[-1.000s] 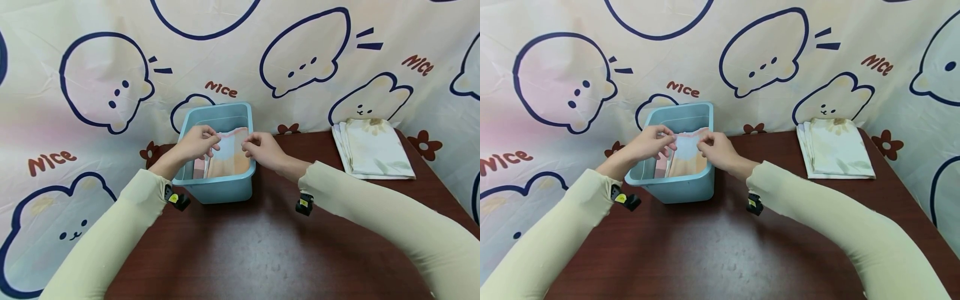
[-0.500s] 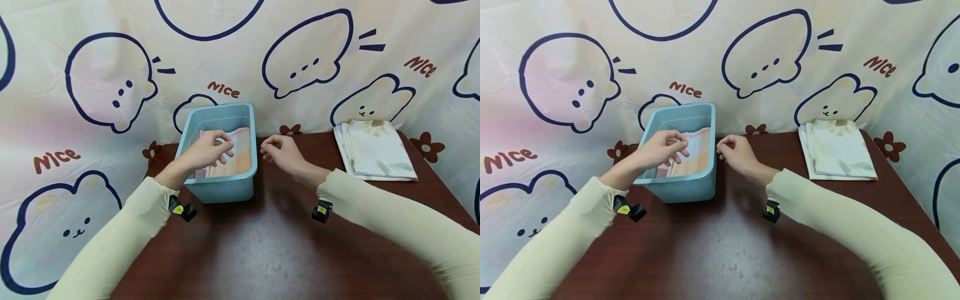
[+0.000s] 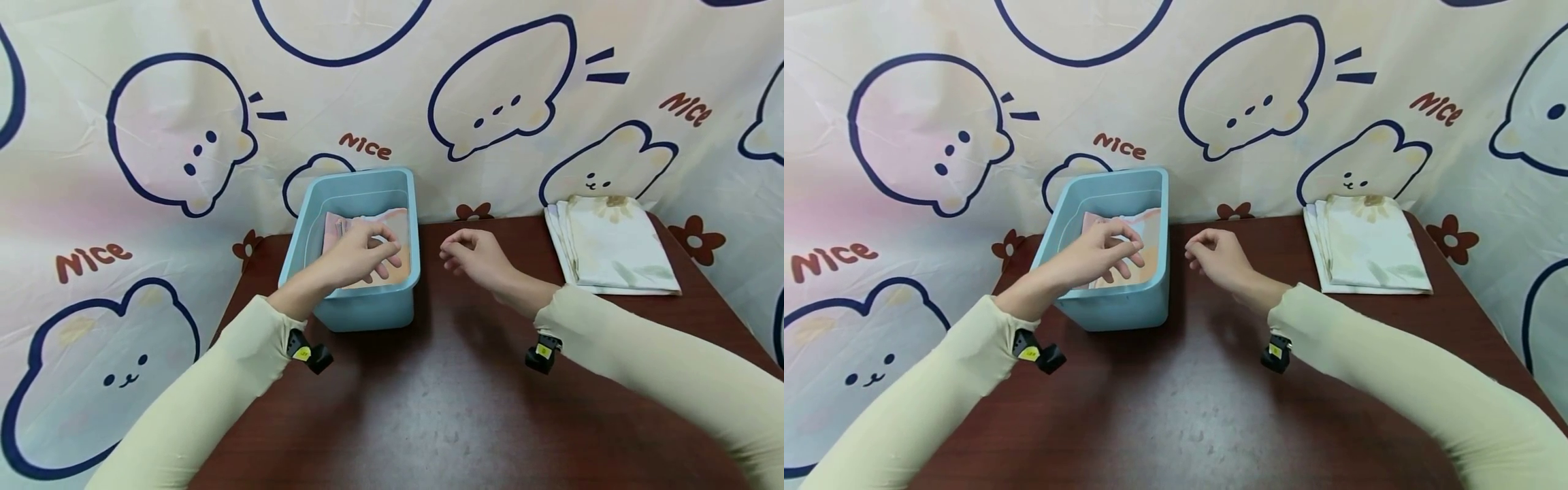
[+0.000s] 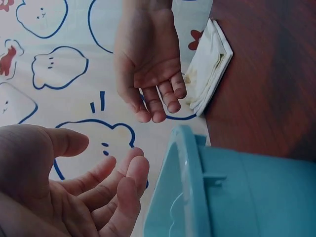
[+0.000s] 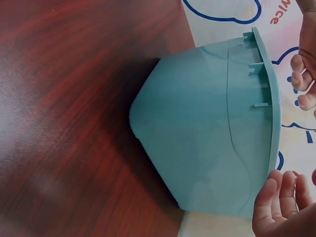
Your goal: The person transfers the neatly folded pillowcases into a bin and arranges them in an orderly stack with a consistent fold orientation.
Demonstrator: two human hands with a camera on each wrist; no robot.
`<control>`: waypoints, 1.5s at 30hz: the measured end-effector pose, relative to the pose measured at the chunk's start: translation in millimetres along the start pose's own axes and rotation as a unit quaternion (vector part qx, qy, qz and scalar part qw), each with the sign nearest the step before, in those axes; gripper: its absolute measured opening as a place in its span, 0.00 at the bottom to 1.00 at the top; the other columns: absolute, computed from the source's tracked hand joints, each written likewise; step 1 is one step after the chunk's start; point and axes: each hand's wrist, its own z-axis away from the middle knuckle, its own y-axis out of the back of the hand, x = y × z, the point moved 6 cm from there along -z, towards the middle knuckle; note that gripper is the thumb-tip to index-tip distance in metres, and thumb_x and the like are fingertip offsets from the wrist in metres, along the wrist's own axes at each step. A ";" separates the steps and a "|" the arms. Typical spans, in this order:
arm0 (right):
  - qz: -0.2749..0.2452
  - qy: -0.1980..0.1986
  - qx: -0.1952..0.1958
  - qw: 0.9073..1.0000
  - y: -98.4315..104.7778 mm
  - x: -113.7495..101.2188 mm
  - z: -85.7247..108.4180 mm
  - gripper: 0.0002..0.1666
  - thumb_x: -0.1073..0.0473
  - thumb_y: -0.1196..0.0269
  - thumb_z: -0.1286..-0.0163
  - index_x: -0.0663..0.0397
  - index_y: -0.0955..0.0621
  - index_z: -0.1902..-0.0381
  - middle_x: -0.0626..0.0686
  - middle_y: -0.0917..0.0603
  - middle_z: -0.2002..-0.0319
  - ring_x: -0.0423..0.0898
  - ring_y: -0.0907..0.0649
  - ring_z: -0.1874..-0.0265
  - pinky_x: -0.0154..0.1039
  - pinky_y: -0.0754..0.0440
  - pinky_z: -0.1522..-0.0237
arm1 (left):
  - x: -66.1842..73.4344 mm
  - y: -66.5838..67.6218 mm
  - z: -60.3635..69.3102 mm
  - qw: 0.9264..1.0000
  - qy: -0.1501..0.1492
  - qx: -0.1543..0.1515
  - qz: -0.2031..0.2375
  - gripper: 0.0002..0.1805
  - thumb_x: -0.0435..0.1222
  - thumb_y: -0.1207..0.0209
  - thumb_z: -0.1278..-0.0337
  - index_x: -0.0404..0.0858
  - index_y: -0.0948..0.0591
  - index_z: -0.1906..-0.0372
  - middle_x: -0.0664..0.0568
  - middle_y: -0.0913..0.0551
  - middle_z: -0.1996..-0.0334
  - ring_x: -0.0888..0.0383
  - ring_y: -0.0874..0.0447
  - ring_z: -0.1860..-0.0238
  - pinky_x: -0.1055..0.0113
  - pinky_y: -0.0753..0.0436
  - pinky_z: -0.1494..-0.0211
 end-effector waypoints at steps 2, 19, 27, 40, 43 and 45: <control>0.000 -0.008 -0.005 1.000 1.5 2.1 2.6 0.14 0.56 0.47 0.20 0.62 0.21 0.49 0.53 0.16 0.59 0.40 0.15 0.65 0.33 0.16 0.58 | -0.3 -4.0 0.9 1.000 0.004 -0.010 0.002 0.13 0.39 0.49 0.24 0.34 0.23 0.48 0.41 0.11 0.60 0.54 0.15 0.71 0.67 0.19 0.71; 0.077 0.007 -0.008 0.997 35.3 27.5 29.1 0.16 0.57 0.47 0.20 0.65 0.21 0.49 0.51 0.15 0.60 0.36 0.16 0.66 0.33 0.16 0.59 | 1.7 -39.9 -2.3 0.997 -0.003 -0.073 0.034 0.11 0.37 0.49 0.24 0.35 0.24 0.48 0.37 0.13 0.55 0.44 0.16 0.63 0.68 0.21 0.71; 0.100 -0.001 0.000 0.995 55.0 41.7 37.4 0.17 0.55 0.47 0.20 0.64 0.21 0.48 0.48 0.14 0.60 0.35 0.16 0.65 0.33 0.16 0.59 | 7.3 -56.5 -3.0 0.995 -0.014 -0.093 0.031 0.10 0.38 0.49 0.25 0.36 0.23 0.51 0.42 0.11 0.59 0.51 0.15 0.67 0.66 0.20 0.70; 0.129 -0.015 0.009 0.992 80.2 67.6 42.5 0.19 0.53 0.49 0.19 0.65 0.22 0.46 0.49 0.14 0.57 0.30 0.17 0.65 0.32 0.17 0.60 | 4.1 -92.8 2.4 0.992 -0.004 -0.121 0.023 0.07 0.37 0.47 0.26 0.38 0.23 0.53 0.48 0.14 0.58 0.59 0.19 0.68 0.68 0.20 0.70; 0.138 -0.017 0.007 0.990 84.1 74.6 43.0 0.20 0.54 0.49 0.19 0.66 0.23 0.46 0.52 0.14 0.55 0.30 0.17 0.64 0.31 0.17 0.60 | 0.9 -99.9 3.4 0.992 -0.002 -0.125 0.027 0.08 0.38 0.47 0.25 0.38 0.22 0.53 0.46 0.14 0.57 0.59 0.20 0.67 0.68 0.20 0.70; 0.145 -0.020 0.006 0.989 87.1 80.0 43.5 0.20 0.53 0.49 0.19 0.65 0.23 0.45 0.54 0.14 0.53 0.30 0.18 0.64 0.31 0.17 0.60 | -1.6 -104.8 3.2 0.991 0.000 -0.129 0.030 0.08 0.38 0.48 0.24 0.38 0.22 0.53 0.44 0.14 0.55 0.60 0.20 0.67 0.68 0.21 0.70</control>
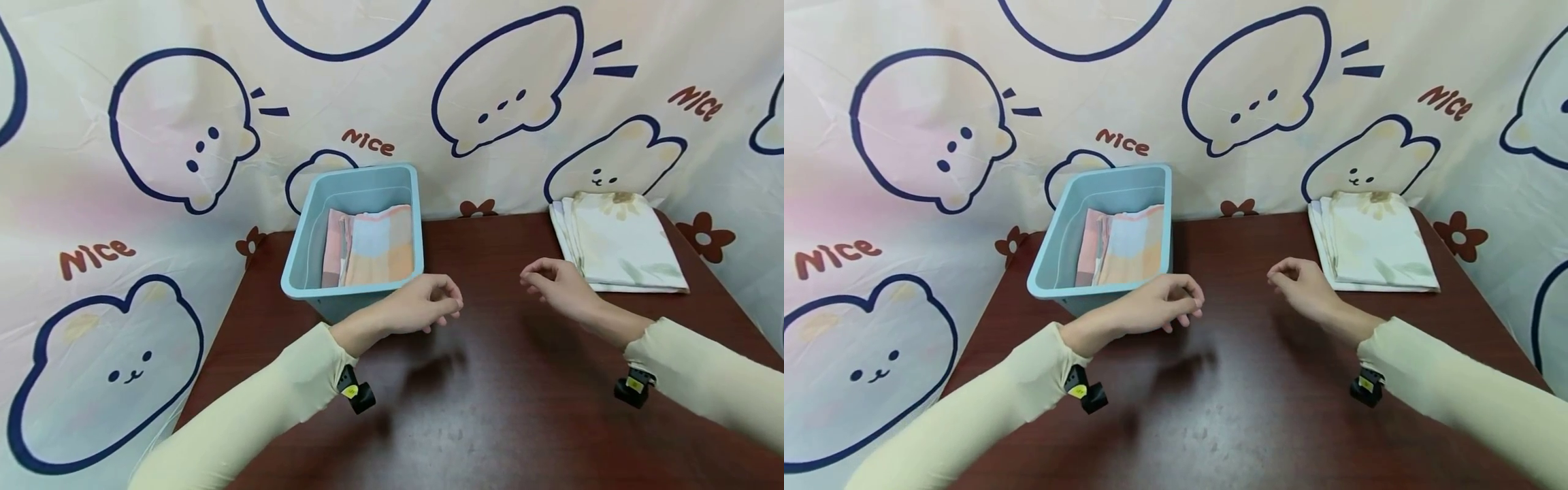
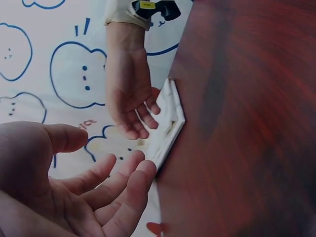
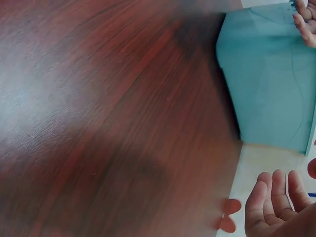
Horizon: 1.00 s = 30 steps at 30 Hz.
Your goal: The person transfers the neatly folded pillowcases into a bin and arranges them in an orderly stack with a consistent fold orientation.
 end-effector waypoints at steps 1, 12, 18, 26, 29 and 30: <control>0.004 -0.002 -0.001 1.000 1.0 3.0 0.2 0.21 0.53 0.50 0.19 0.65 0.23 0.44 0.55 0.14 0.52 0.30 0.18 0.64 0.31 0.17 0.60 | -1.7 -2.2 -1.3 1.000 0.001 -0.001 0.003 0.08 0.38 0.48 0.24 0.38 0.22 0.53 0.42 0.14 0.54 0.59 0.21 0.67 0.68 0.21 0.70; 0.044 -0.006 0.027 0.999 23.2 31.1 -4.7 0.23 0.51 0.51 0.19 0.67 0.23 0.44 0.61 0.15 0.52 0.26 0.20 0.67 0.32 0.17 0.63 | -20.9 -17.7 -17.1 0.999 0.013 0.004 0.033 0.08 0.38 0.48 0.25 0.39 0.22 0.54 0.45 0.13 0.54 0.45 0.16 0.57 0.69 0.23 0.71; 0.097 0.013 0.067 0.993 39.7 44.2 -12.3 0.22 0.54 0.49 0.20 0.69 0.22 0.46 0.65 0.15 0.56 0.38 0.18 0.66 0.33 0.20 0.68 | -31.7 -21.2 -26.2 0.999 0.016 0.019 0.035 0.08 0.37 0.49 0.25 0.38 0.21 0.55 0.41 0.14 0.54 0.45 0.16 0.57 0.68 0.22 0.70; 0.180 0.027 0.100 0.978 56.1 65.5 -20.8 0.17 0.55 0.47 0.23 0.65 0.21 0.51 0.67 0.15 0.56 0.60 0.14 0.59 0.38 0.23 0.67 | -43.4 -26.8 -40.6 0.997 0.028 0.038 0.063 0.09 0.36 0.49 0.25 0.37 0.21 0.53 0.37 0.14 0.53 0.43 0.16 0.57 0.64 0.21 0.69; 0.198 0.026 0.111 0.974 63.0 74.9 -25.3 0.18 0.55 0.48 0.23 0.66 0.21 0.51 0.69 0.16 0.52 0.63 0.15 0.56 0.39 0.23 0.64 | -49.3 -30.1 -45.9 0.996 0.038 0.045 0.068 0.09 0.37 0.49 0.25 0.37 0.21 0.53 0.37 0.14 0.53 0.46 0.15 0.59 0.67 0.21 0.69; 0.202 0.025 0.111 0.973 65.5 78.0 -26.8 0.19 0.54 0.48 0.23 0.66 0.21 0.50 0.70 0.16 0.51 0.64 0.15 0.55 0.39 0.23 0.64 | -51.2 -30.9 -47.6 0.996 0.042 0.047 0.071 0.09 0.37 0.49 0.25 0.37 0.21 0.53 0.38 0.13 0.53 0.47 0.15 0.60 0.67 0.22 0.69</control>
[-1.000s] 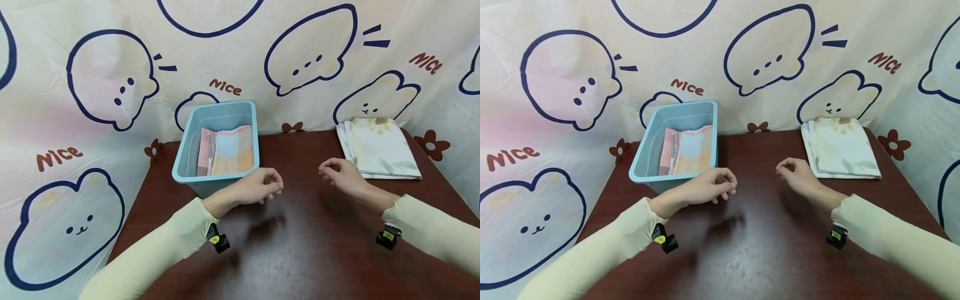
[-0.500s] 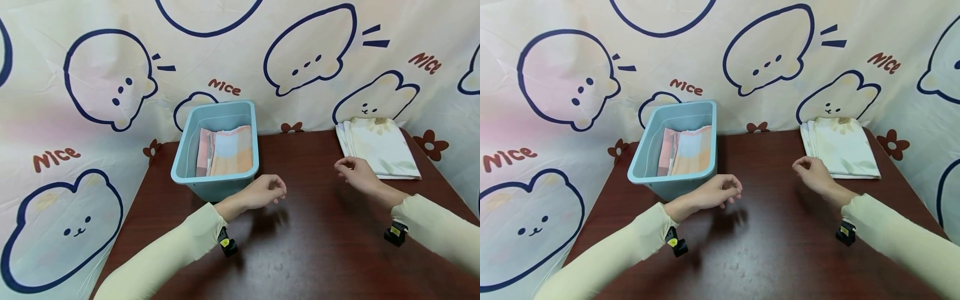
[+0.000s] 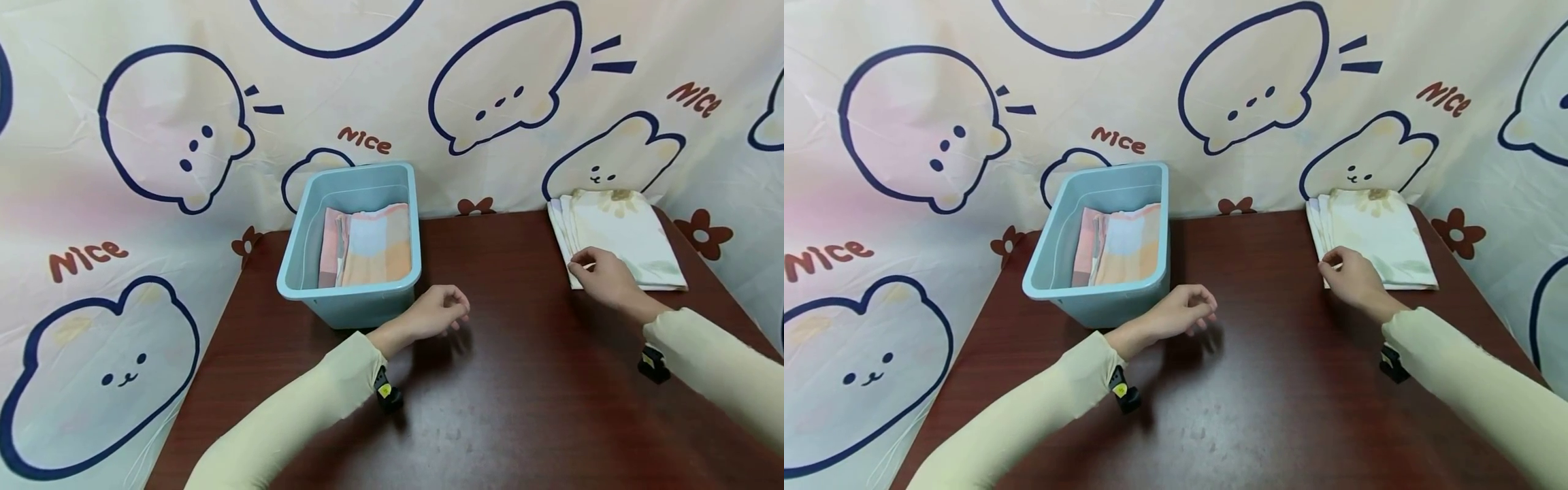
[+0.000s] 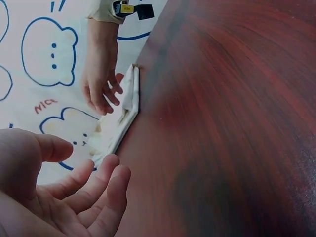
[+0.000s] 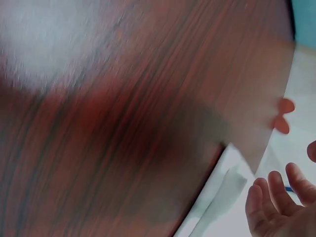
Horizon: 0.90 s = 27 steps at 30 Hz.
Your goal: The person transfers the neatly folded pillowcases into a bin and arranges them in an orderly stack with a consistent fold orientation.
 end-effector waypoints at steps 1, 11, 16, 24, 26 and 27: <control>0.003 -0.002 -0.001 1.000 0.7 3.3 -1.4 0.19 0.54 0.49 0.23 0.66 0.21 0.50 0.70 0.16 0.51 0.64 0.15 0.55 0.41 0.23 0.64 | -2.2 -0.6 -1.9 1.000 0.003 0.003 0.001 0.09 0.37 0.49 0.25 0.38 0.21 0.53 0.38 0.13 0.53 0.49 0.15 0.60 0.68 0.21 0.69; 0.083 -0.029 -0.018 0.996 1.4 30.0 -15.5 0.25 0.52 0.47 0.26 0.71 0.25 0.46 0.72 0.19 0.50 0.65 0.18 0.57 0.62 0.23 0.56 | -11.9 -2.6 -14.4 1.000 0.015 0.014 0.013 0.15 0.38 0.50 0.23 0.32 0.21 0.46 0.41 0.12 0.56 0.52 0.14 0.61 0.67 0.20 0.67; 0.120 -0.041 -0.044 0.991 -3.9 37.7 -20.0 0.28 0.50 0.43 0.28 0.73 0.26 0.47 0.73 0.19 0.52 0.65 0.17 0.60 0.60 0.22 0.59 | -12.3 -4.7 -20.0 0.999 0.015 0.023 0.022 0.15 0.38 0.50 0.24 0.32 0.21 0.47 0.43 0.11 0.58 0.49 0.13 0.60 0.69 0.20 0.68; 0.175 -0.047 -0.076 0.981 -11.4 41.4 -24.1 0.24 0.48 0.36 0.34 0.68 0.22 0.61 0.67 0.19 0.68 0.61 0.18 0.70 0.52 0.24 0.76 | -11.5 -10.1 -26.3 0.999 0.019 0.025 0.030 0.14 0.39 0.50 0.24 0.34 0.20 0.48 0.46 0.11 0.59 0.57 0.15 0.65 0.69 0.20 0.68; 0.176 -0.051 -0.080 0.980 -12.7 42.2 -24.5 0.24 0.46 0.36 0.33 0.66 0.22 0.67 0.62 0.22 0.74 0.57 0.21 0.74 0.48 0.27 0.79 | -11.4 -10.9 -27.3 0.999 0.020 0.025 0.032 0.14 0.39 0.50 0.24 0.33 0.20 0.48 0.45 0.11 0.59 0.57 0.15 0.65 0.68 0.20 0.68; 0.176 -0.051 -0.079 0.980 -13.1 42.5 -24.6 0.24 0.46 0.35 0.33 0.65 0.22 0.68 0.60 0.23 0.75 0.55 0.22 0.75 0.47 0.28 0.79 | -11.4 -11.0 -27.7 0.999 0.021 0.026 0.033 0.14 0.39 0.50 0.24 0.34 0.20 0.48 0.45 0.11 0.59 0.57 0.15 0.65 0.68 0.20 0.68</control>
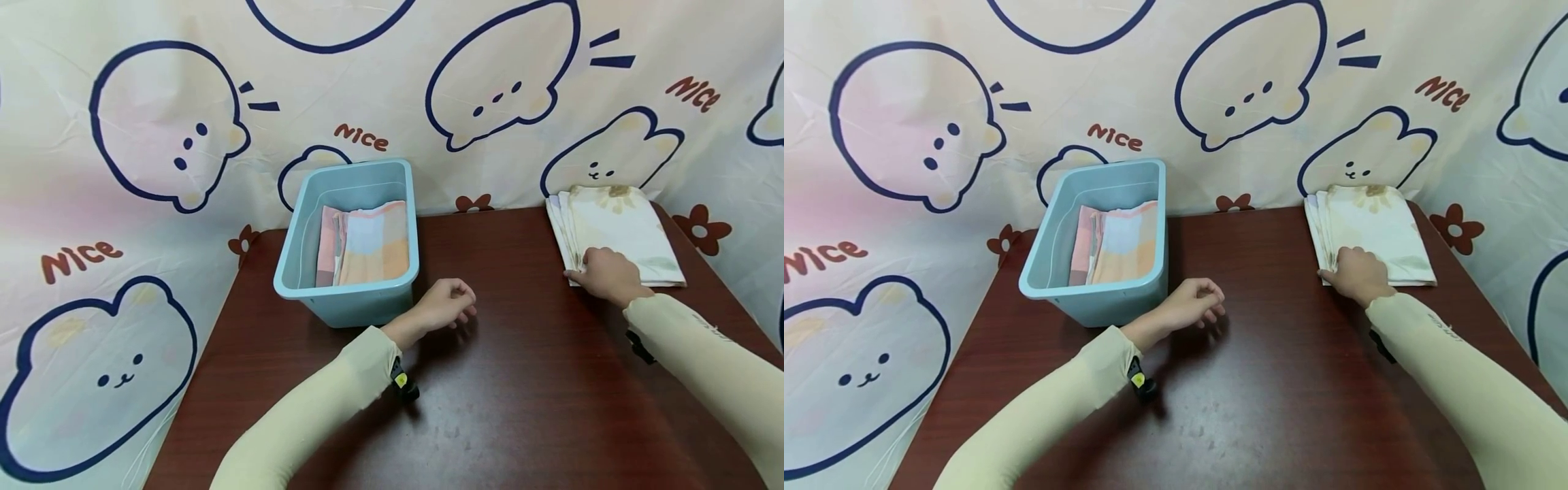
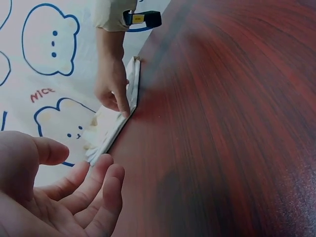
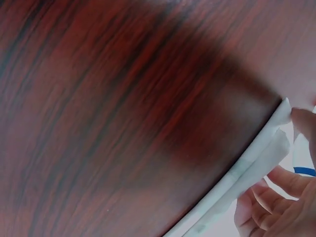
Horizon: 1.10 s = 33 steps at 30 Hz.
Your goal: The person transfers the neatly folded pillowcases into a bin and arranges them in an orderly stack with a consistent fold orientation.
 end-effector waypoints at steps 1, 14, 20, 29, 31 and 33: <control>0.000 0.001 0.000 1.000 -0.1 -0.4 -0.1 0.24 0.45 0.35 0.33 0.65 0.22 0.69 0.59 0.23 0.76 0.54 0.23 0.75 0.46 0.28 0.79 | 0.1 0.2 -0.2 1.000 0.000 0.000 0.001 0.14 0.39 0.50 0.24 0.34 0.20 0.49 0.45 0.11 0.59 0.57 0.15 0.65 0.68 0.20 0.67; -0.003 0.040 0.010 0.999 1.1 -13.2 2.8 0.16 0.60 0.40 0.37 0.53 0.31 0.83 0.50 0.29 0.84 0.49 0.27 0.81 0.42 0.33 0.79 | 1.5 2.1 -0.4 1.000 -0.003 -0.005 0.018 0.16 0.38 0.50 0.24 0.30 0.22 0.45 0.42 0.11 0.58 0.56 0.15 0.65 0.68 0.20 0.67; 0.016 0.026 -0.016 0.999 1.2 -12.5 3.1 0.19 0.52 0.39 0.32 0.62 0.26 0.76 0.58 0.23 0.80 0.53 0.22 0.78 0.49 0.25 0.76 | 3.1 2.4 0.0 1.000 -0.002 -0.005 0.022 0.16 0.38 0.50 0.24 0.31 0.21 0.46 0.44 0.11 0.59 0.59 0.16 0.67 0.69 0.20 0.67; 0.008 0.044 -0.010 0.999 3.6 -12.5 1.6 0.17 0.61 0.40 0.38 0.54 0.31 0.84 0.55 0.25 0.83 0.53 0.24 0.79 0.50 0.26 0.75 | 6.2 4.7 2.1 0.999 -0.006 -0.007 0.030 0.16 0.37 0.51 0.24 0.30 0.22 0.46 0.40 0.11 0.57 0.57 0.16 0.66 0.69 0.21 0.68; 0.007 0.053 -0.010 0.999 3.7 -14.1 2.2 0.16 0.62 0.40 0.41 0.54 0.32 0.84 0.54 0.26 0.84 0.52 0.25 0.80 0.50 0.27 0.75 | 5.9 4.7 2.3 1.000 -0.005 -0.008 0.030 0.16 0.37 0.51 0.23 0.29 0.22 0.45 0.39 0.11 0.57 0.57 0.16 0.66 0.69 0.21 0.68; 0.007 0.065 -0.012 0.998 3.2 -16.9 3.6 0.15 0.63 0.40 0.43 0.54 0.31 0.85 0.53 0.27 0.85 0.51 0.26 0.81 0.48 0.28 0.76 | 5.6 4.9 2.7 0.999 -0.005 -0.007 0.032 0.16 0.38 0.51 0.24 0.30 0.22 0.46 0.39 0.11 0.57 0.57 0.16 0.67 0.70 0.21 0.68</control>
